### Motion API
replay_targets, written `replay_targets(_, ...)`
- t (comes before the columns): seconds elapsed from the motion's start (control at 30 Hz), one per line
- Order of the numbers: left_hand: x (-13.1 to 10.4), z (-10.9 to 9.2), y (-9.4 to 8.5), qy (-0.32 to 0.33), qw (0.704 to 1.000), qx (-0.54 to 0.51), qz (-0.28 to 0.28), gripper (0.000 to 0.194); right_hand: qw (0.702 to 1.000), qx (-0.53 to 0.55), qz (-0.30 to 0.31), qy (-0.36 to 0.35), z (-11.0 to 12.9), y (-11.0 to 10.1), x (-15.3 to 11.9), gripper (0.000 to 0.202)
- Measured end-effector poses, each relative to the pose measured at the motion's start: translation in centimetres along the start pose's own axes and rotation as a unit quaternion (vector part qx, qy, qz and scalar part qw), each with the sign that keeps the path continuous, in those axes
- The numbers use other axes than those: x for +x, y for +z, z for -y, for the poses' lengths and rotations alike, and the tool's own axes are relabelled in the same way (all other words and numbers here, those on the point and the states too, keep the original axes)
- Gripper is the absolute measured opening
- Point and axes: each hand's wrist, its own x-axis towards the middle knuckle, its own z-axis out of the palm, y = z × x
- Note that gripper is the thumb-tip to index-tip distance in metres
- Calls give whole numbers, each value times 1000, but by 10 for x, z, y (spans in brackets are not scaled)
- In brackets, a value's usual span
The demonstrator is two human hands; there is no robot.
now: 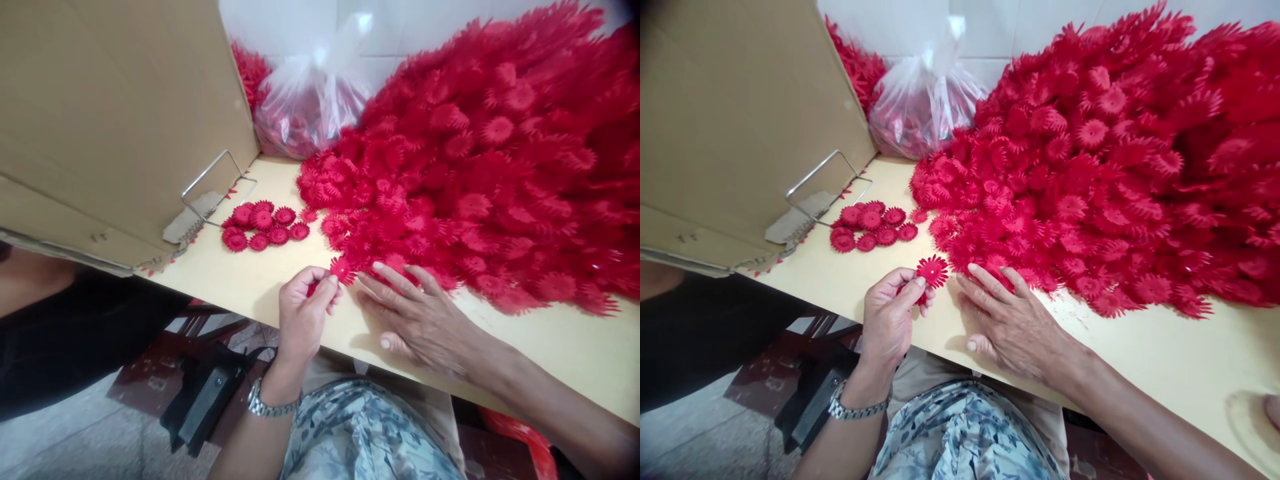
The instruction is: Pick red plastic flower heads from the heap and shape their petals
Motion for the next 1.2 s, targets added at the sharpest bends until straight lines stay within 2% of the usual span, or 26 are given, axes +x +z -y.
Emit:
replay_targets(0.2,-1,1,3,-38,998,-39,20,16,985,41,-161,34,-5,-21,20,36)
replay_targets(0.33,-4,3,7,-67,988,-125,53,15,992,11,-125,7,6,-9,30,42)
replay_targets(0.47,-5,5,7,-67,985,-157,36,13,993,-3,-119,1,9,0,25,43)
replay_targets(0.6,-3,3,3,-48,989,-135,31,11,991,7,-134,-1,2,-10,18,34)
replay_targets(0.7,-2,1,1,-28,991,-128,34,13,984,67,-165,15,-3,-20,16,25)
replay_targets(0.77,-2,1,1,-19,991,-128,47,13,970,143,-185,62,-3,-25,20,24)
replay_targets(0.83,-3,3,1,-13,990,-121,75,12,938,258,-178,146,-2,-28,27,26)
replay_targets(0.9,-4,8,1,6,989,-109,102,10,881,397,-136,218,0,-28,36,27)
replay_targets(0.97,-6,13,1,35,989,-82,117,9,826,502,-96,239,2,-26,44,21)
replay_targets(1.0,-7,15,1,48,990,-61,118,9,808,532,-88,236,3,-25,47,16)
replay_targets(1.1,-10,17,1,63,993,10,101,10,793,554,-103,233,6,-20,49,20)
replay_targets(1.2,-12,17,2,56,992,53,98,13,817,510,-115,241,6,-17,45,20)
